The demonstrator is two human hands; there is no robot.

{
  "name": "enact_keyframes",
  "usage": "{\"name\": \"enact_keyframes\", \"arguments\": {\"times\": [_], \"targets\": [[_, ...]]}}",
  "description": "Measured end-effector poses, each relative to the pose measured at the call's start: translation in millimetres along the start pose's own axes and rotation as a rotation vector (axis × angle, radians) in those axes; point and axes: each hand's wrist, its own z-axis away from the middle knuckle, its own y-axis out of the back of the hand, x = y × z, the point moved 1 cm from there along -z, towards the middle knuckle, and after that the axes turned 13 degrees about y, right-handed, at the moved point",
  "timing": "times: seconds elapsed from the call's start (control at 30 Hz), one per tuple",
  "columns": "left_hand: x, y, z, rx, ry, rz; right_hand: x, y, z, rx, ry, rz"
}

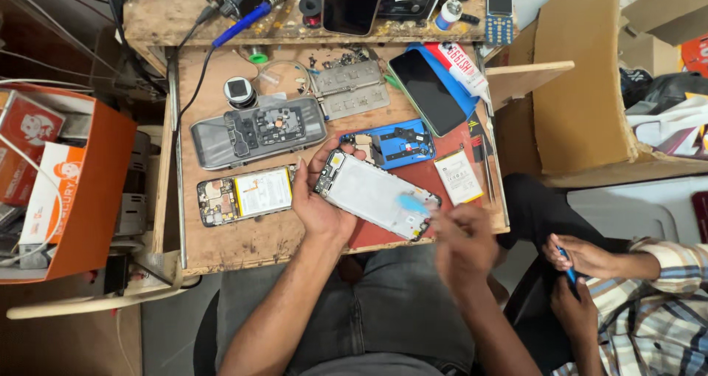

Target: The person uses a metal tool to pry open a smartphone casing, then wipes the interior with a toothbrush. They apply adhesive along the edge of the phone frame using a tube.

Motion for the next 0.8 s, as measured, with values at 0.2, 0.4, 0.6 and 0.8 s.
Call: {"name": "enact_keyframes", "arguments": {"times": [0.2, 0.4, 0.6, 0.8], "targets": [[-0.7, -11.3, 2.2, -0.098, 0.014, -0.028, 2.5, -1.9, 4.4, 0.336, -0.671, -0.825], [-4.7, -17.3, 6.7, -0.123, 0.177, -0.018, 10.5, -4.6, -0.5, 0.172, -0.586, -0.690], [16.7, -16.8, 5.7, -0.399, 0.580, -0.433, 34.3, 24.2, -30.3, 0.202, -0.530, -0.668], [5.8, -6.0, 11.6, -0.636, 1.110, -0.327, 23.9, 30.1, -43.7, 0.192, -0.522, -0.578]]}}
